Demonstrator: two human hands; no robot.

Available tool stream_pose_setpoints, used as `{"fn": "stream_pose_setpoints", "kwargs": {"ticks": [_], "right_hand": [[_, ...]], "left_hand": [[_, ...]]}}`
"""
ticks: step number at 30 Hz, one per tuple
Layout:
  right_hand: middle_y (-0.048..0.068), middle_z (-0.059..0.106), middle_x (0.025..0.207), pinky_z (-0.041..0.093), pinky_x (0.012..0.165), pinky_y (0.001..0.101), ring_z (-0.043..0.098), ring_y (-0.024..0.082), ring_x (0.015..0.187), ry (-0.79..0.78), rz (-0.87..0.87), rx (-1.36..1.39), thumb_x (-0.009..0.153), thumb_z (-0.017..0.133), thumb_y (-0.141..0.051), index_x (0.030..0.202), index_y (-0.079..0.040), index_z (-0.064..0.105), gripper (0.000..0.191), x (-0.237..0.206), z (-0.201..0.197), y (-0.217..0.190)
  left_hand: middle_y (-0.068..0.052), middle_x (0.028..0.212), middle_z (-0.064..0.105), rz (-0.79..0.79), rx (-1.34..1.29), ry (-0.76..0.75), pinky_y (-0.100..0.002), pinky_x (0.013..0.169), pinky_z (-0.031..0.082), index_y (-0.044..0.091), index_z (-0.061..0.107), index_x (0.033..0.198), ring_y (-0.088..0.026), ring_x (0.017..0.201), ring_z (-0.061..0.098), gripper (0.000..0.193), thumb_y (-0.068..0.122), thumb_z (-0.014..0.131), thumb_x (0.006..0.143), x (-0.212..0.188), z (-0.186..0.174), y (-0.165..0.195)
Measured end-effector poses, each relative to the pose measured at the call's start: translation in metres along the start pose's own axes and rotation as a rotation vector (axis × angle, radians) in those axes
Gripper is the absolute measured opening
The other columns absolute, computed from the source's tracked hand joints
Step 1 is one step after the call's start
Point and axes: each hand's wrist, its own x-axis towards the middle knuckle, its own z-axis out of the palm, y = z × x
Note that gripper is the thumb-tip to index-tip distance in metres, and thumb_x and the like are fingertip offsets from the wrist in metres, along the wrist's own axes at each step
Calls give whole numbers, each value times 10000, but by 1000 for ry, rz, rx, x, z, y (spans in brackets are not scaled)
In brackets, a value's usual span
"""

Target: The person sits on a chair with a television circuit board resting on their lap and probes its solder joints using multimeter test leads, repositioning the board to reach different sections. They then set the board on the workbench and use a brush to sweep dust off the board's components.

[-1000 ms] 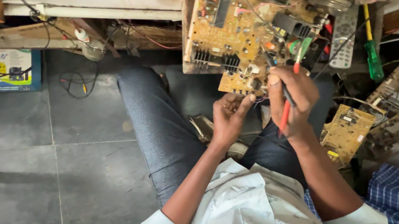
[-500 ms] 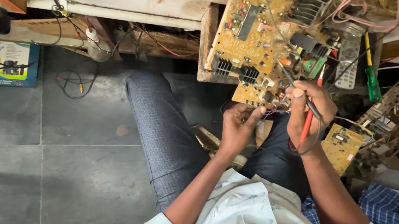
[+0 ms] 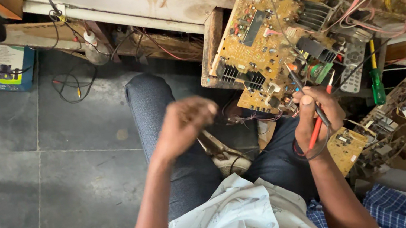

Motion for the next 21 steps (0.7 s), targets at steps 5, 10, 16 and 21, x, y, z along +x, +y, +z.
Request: {"fn": "stream_pose_setpoints", "kwargs": {"ticks": [5,10,16,21], "right_hand": [[174,705,1033,586,766,284,719,201,846,16,-15,26,1118,580,-98,1217,46,605,177,0,1,-2],[177,690,1067,580,724,276,735,227,917,11,48,10,1095,585,-87,1198,45,619,171,1,-1,-7],[180,688,1067,580,734,282,741,225,918,2,59,3,1094,597,-81,1195,52,625,170,1,-3,-10],[189,681,1085,606,793,307,749,239,948,-6,27,11,1100,590,-76,1193,57,621,166,3,-2,-9]], "left_hand": [[19,722,567,103,33,356,-223,523,319,-5,755,1043,-21,613,407,156,140,735,990,33,-7,57],[-6,811,727,390,272,401,-248,496,358,0,760,987,-49,565,449,130,118,763,934,82,13,94],[-40,737,728,447,308,444,-249,541,467,0,717,843,-60,579,583,94,81,753,875,116,35,103],[-48,692,714,436,293,513,-259,540,462,-13,699,797,-73,567,572,91,57,737,841,122,41,97]]}}
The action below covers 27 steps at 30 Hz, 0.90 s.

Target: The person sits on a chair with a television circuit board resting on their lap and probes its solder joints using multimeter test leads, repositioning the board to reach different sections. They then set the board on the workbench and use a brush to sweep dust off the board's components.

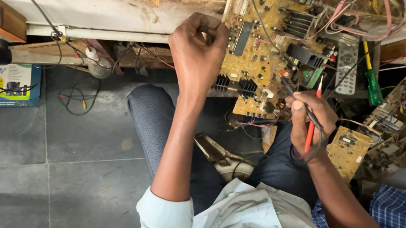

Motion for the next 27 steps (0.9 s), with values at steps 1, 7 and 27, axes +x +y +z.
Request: {"fn": "stream_pose_setpoints", "kwargs": {"ticks": [1,7,27], "right_hand": [[190,681,1085,609,794,309,751,241,948,1,-4,-2,1096,589,-75,1190,57,623,166,0,0,0],[193,678,1078,612,788,308,751,244,946,5,-3,6,1090,587,-51,1181,60,624,149,2,2,-1],[202,676,1087,618,813,316,743,245,940,27,-4,-21,1087,588,-52,1190,72,620,164,2,7,-5]], "left_hand": [[-47,686,711,-5,-4,7,-259,545,467,-15,693,791,-71,568,579,100,59,736,843,0,1,-1],[-42,686,716,-18,-9,33,-253,553,482,-17,697,791,-55,574,590,119,75,750,845,-1,3,1],[-58,640,641,53,7,83,-286,520,440,-22,614,706,-90,534,561,245,71,780,859,-4,7,-2]]}}
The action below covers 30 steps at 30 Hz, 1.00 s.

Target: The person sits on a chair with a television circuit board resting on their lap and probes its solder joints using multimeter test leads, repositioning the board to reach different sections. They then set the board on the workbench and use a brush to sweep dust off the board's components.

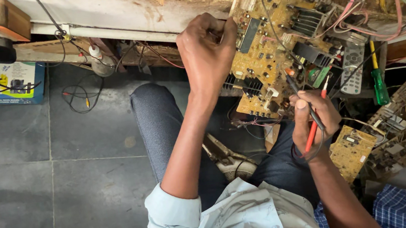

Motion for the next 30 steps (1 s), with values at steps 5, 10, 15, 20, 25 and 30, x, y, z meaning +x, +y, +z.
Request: {"fn": "stream_pose_setpoints", "kwargs": {"ticks": [5,10,15,20,25,30], "right_hand": [[204,670,1095,616,830,318,741,243,961,-19,24,-3,1103,580,-53,1204,72,617,165,1,-1,-4],[202,687,1050,587,779,303,743,246,925,-14,-8,-49,1081,596,-47,1185,64,626,155,0,-1,-6],[198,693,1016,577,759,307,743,252,898,-7,-31,-50,1065,603,-47,1179,59,634,159,-1,-1,-2],[196,691,1040,605,804,328,755,261,943,-37,-41,-48,1085,599,-52,1191,45,629,147,-1,-4,1],[197,696,1033,603,807,333,755,266,926,-15,-51,-54,1077,603,-51,1184,46,636,148,-1,-3,3],[193,708,1013,597,805,333,755,269,923,-7,-65,-66,1071,609,-51,1176,52,641,151,-1,-3,4]], "left_hand": [[-77,645,613,31,43,19,-311,522,422,-27,585,679,-125,533,547,293,72,796,857,0,1,-1],[-77,642,605,41,50,25,-307,516,420,-29,586,686,-120,532,546,298,76,808,854,-3,1,0],[-63,613,599,11,64,30,-300,489,389,-14,607,680,-101,515,518,294,86,815,862,-4,2,1],[-41,633,614,1,25,36,-279,496,414,0,609,697,-72,532,543,285,98,809,875,-5,5,-1],[-52,611,568,20,45,58,-294,500,376,-13,583,685,-84,524,482,325,90,820,881,-7,7,-1],[-6,586,544,-9,10,25,-278,488,320,3,605,691,-56,518,426,322,133,798,913,-7,5,0]]}}
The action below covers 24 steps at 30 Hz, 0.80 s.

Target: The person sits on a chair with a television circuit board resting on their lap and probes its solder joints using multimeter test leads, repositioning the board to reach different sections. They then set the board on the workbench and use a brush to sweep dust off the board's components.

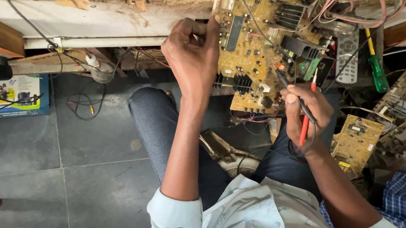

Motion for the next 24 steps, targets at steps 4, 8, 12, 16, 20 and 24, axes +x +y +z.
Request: {"fn": "stream_pose_setpoints", "kwargs": {"ticks": [4,8,12,16,20,24], "right_hand": [[202,702,1024,590,811,330,750,269,928,3,3,18,1073,606,-51,1175,53,633,148,0,0,0],[198,701,1021,584,773,304,745,261,919,-6,17,23,1085,604,-48,1191,50,631,147,0,-1,0],[202,702,1027,584,780,308,742,262,925,-6,-2,30,1091,604,-46,1201,46,627,145,0,-2,2],[200,696,1031,586,753,293,744,257,927,-6,-13,45,1091,602,-53,1205,49,627,156,0,-3,3],[200,690,1066,580,726,271,741,243,944,-24,13,71,1106,592,-72,1222,48,626,171,-1,-4,2],[194,689,1045,556,690,262,729,215,880,-21,0,74,1096,597,-76,1223,49,624,180,0,-4,3]], "left_hand": [[78,553,466,-179,-94,-123,-253,472,222,10,673,743,-4,515,329,279,172,754,957,3,-14,-7],[110,592,419,-237,-162,-156,-234,494,212,-9,728,863,20,557,297,210,164,732,983,-5,-21,-17],[115,669,528,-255,-263,-170,-224,507,248,-29,741,937,24,589,349,165,129,730,984,-14,-22,-25],[103,663,521,-271,-269,-176,-209,505,240,-41,758,972,26,579,349,134,92,742,961,-20,-25,-29],[85,750,609,-261,-367,-183,-201,545,302,-58,745,1025,26,639,424,146,65,762,949,-24,-25,-29],[92,735,591,-244,-249,-188,-195,527,273,-58,747,1032,29,618,377,193,68,804,898,-24,-27,-26]]}}
